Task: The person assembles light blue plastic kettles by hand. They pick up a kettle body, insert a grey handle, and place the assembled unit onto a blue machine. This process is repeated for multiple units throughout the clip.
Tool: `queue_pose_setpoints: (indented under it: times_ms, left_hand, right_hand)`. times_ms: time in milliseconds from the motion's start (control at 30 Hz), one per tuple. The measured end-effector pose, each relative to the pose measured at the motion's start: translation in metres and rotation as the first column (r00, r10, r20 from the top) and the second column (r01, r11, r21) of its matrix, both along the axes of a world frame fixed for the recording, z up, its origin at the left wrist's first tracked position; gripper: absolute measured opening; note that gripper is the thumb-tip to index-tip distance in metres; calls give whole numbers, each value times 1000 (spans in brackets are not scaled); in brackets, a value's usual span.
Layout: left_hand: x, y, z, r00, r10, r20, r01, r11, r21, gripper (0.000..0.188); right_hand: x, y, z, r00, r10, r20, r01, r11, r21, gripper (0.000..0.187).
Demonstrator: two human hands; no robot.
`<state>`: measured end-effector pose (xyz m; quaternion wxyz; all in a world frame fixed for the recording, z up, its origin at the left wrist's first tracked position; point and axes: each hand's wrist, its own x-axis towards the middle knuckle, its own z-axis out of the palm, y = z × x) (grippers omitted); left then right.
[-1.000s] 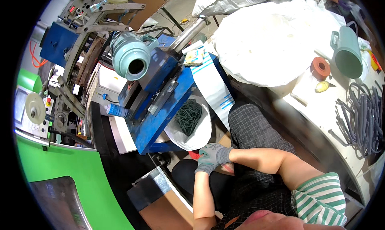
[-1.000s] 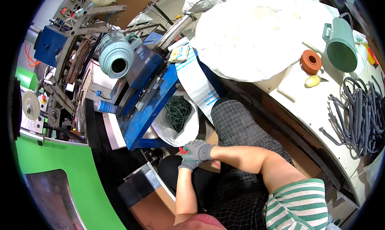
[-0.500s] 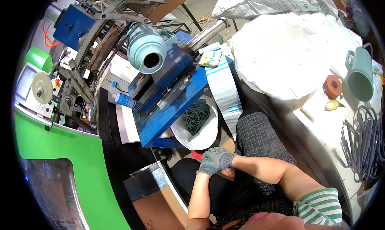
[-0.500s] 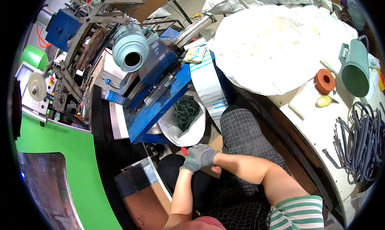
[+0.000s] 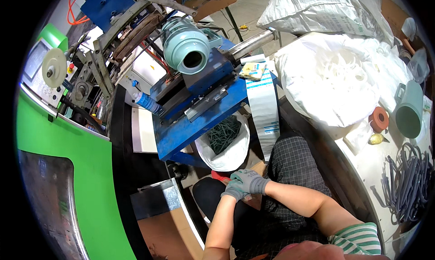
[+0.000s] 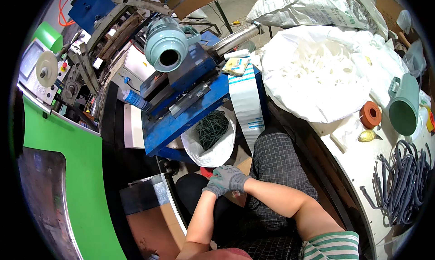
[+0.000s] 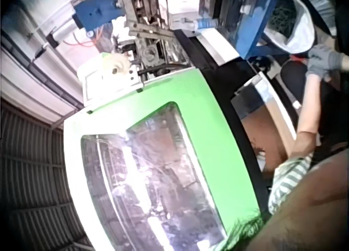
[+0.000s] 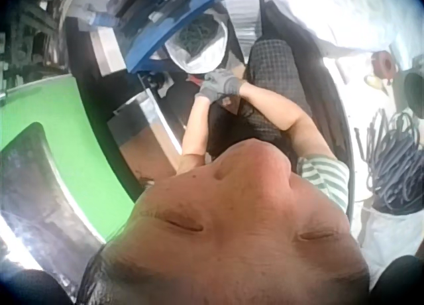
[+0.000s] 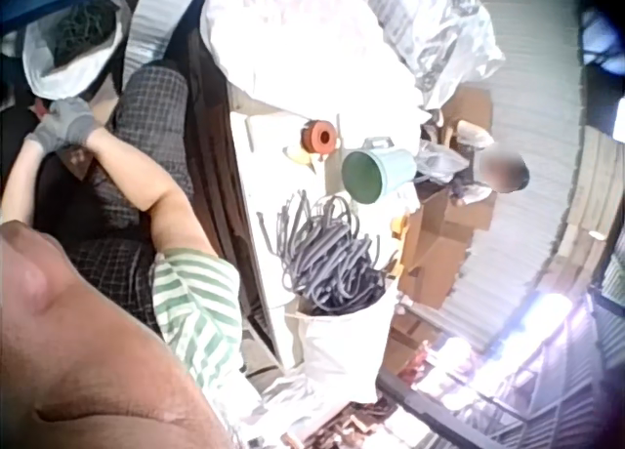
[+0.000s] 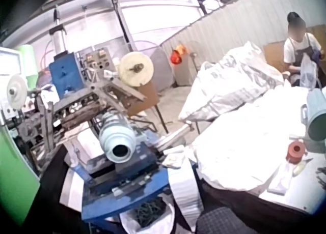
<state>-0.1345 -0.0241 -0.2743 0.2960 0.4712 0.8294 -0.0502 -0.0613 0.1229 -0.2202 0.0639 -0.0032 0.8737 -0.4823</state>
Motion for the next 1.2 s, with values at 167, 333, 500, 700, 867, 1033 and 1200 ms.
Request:
queue_pose_setpoints:
  times_ms: [167, 333, 500, 700, 867, 1033, 1200]
  left_hand:
    - [-2, -1, -1, 1000, 5, 12, -6, 1000, 12, 57]
    - [-2, -1, -4, 1000, 3, 17, -4, 1000, 23, 57]
    - [1, 0, -8, 1000, -2, 18, 1, 999, 38, 57]
    - [-1, -3, -26, 1000, -23, 13, 22, 997, 73, 57]
    - [-13, -34, -67, 995, -83, -59, 91, 984, 153, 57]
    - [-1, 2, -25, 998, -26, 59, 22, 998, 60, 54]
    - [3, 13, 14, 992, 25, 123, -20, 999, -41, 49]
  right_hand:
    - [0, 1, 8, 1000, 28, 12, -28, 1000, -6, 52]
    - [-1, 0, -1, 999, 35, -30, -36, 999, -7, 51]
    - [1, 2, 1, 999, 29, -27, -29, 999, -20, 48]
    - [1, 4, -3, 998, 16, -63, -16, 1000, -2, 49]
    - [-2, -6, -8, 998, 48, -33, -48, 999, -6, 50]
    - [4, 9, -1, 1000, 13, 14, -13, 1000, 3, 51]
    - [3, 6, -4, 998, 19, -55, -21, 999, -26, 44]
